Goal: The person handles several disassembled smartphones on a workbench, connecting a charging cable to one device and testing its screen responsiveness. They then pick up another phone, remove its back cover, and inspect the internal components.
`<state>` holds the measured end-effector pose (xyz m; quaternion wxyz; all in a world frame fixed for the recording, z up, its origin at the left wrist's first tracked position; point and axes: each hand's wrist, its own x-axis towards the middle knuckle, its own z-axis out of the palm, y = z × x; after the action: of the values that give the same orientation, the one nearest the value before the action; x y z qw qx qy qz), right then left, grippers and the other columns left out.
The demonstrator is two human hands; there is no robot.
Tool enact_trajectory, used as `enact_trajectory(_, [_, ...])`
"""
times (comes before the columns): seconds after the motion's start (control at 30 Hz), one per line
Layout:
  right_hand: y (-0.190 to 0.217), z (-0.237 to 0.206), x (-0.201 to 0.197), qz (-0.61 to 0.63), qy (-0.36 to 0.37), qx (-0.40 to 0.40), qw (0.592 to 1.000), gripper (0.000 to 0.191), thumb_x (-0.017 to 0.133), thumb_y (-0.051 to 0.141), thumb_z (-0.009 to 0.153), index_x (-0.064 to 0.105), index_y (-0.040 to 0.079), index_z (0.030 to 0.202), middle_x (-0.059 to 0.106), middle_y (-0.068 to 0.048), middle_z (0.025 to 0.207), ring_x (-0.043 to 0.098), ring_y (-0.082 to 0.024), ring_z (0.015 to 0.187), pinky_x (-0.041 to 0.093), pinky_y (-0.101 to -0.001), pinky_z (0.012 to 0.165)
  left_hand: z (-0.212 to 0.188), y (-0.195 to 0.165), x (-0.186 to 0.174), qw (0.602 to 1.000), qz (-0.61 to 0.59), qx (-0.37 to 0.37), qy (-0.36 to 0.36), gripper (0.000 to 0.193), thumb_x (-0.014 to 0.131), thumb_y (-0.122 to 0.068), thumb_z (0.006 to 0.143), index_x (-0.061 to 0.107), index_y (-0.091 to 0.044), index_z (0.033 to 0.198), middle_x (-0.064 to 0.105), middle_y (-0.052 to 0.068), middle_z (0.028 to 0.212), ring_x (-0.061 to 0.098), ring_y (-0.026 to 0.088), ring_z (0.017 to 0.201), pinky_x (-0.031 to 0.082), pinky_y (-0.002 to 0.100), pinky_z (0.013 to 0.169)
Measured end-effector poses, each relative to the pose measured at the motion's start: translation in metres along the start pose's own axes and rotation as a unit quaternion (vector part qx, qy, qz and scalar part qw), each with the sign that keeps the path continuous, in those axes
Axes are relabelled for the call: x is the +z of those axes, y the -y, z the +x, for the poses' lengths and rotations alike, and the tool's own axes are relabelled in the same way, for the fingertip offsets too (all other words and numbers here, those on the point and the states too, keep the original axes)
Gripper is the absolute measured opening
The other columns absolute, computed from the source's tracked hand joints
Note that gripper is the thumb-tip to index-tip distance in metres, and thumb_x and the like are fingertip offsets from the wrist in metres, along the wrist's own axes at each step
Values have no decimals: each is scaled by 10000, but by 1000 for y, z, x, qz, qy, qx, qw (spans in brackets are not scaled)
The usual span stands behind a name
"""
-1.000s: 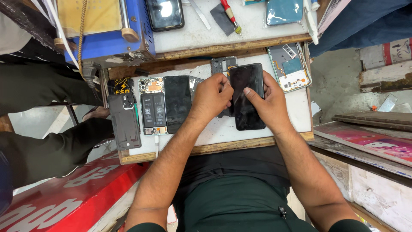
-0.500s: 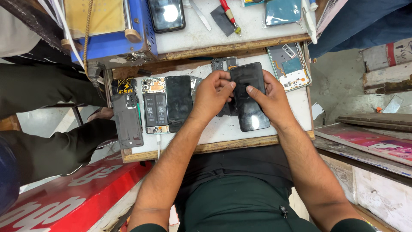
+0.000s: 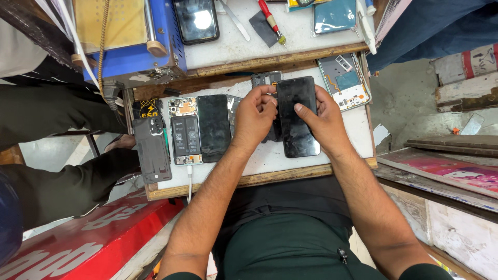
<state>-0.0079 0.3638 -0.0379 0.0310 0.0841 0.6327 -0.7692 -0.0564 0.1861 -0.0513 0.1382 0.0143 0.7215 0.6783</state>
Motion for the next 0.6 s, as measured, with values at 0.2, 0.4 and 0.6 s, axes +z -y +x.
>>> enact_trajectory(0.2, [2, 2, 1, 4, 1, 9, 1000, 448, 651, 18, 980, 521, -19, 1408, 701, -84, 1198, 671, -112, 1071, 554, -272, 950, -3, -8, -7, 995, 103, 7, -5, 286, 632, -95, 973, 719, -81, 1246, 718, -16, 803, 621, 29, 669, 525, 211, 620])
enact_trajectory(0.4, [7, 2, 0, 1, -1, 29, 1000, 446, 650, 31, 977, 524, -21, 1402, 704, -92, 1202, 677, -120, 1074, 561, -280, 951, -5, -19, -15, 987, 156, 35, 6, 292, 621, -94, 978, 747, -92, 1242, 725, 30, 868, 627, 72, 690, 538, 255, 655])
enact_trajectory(0.6, [6, 2, 0, 5, 7, 25, 1000, 446, 652, 36, 982, 526, -29, 1405, 702, -95, 1221, 671, -122, 1092, 553, -279, 965, -9, -27, -20, 980, 195, 39, 8, 289, 617, -106, 968, 742, -111, 1229, 718, 57, 918, 666, 130, 708, 545, 281, 667])
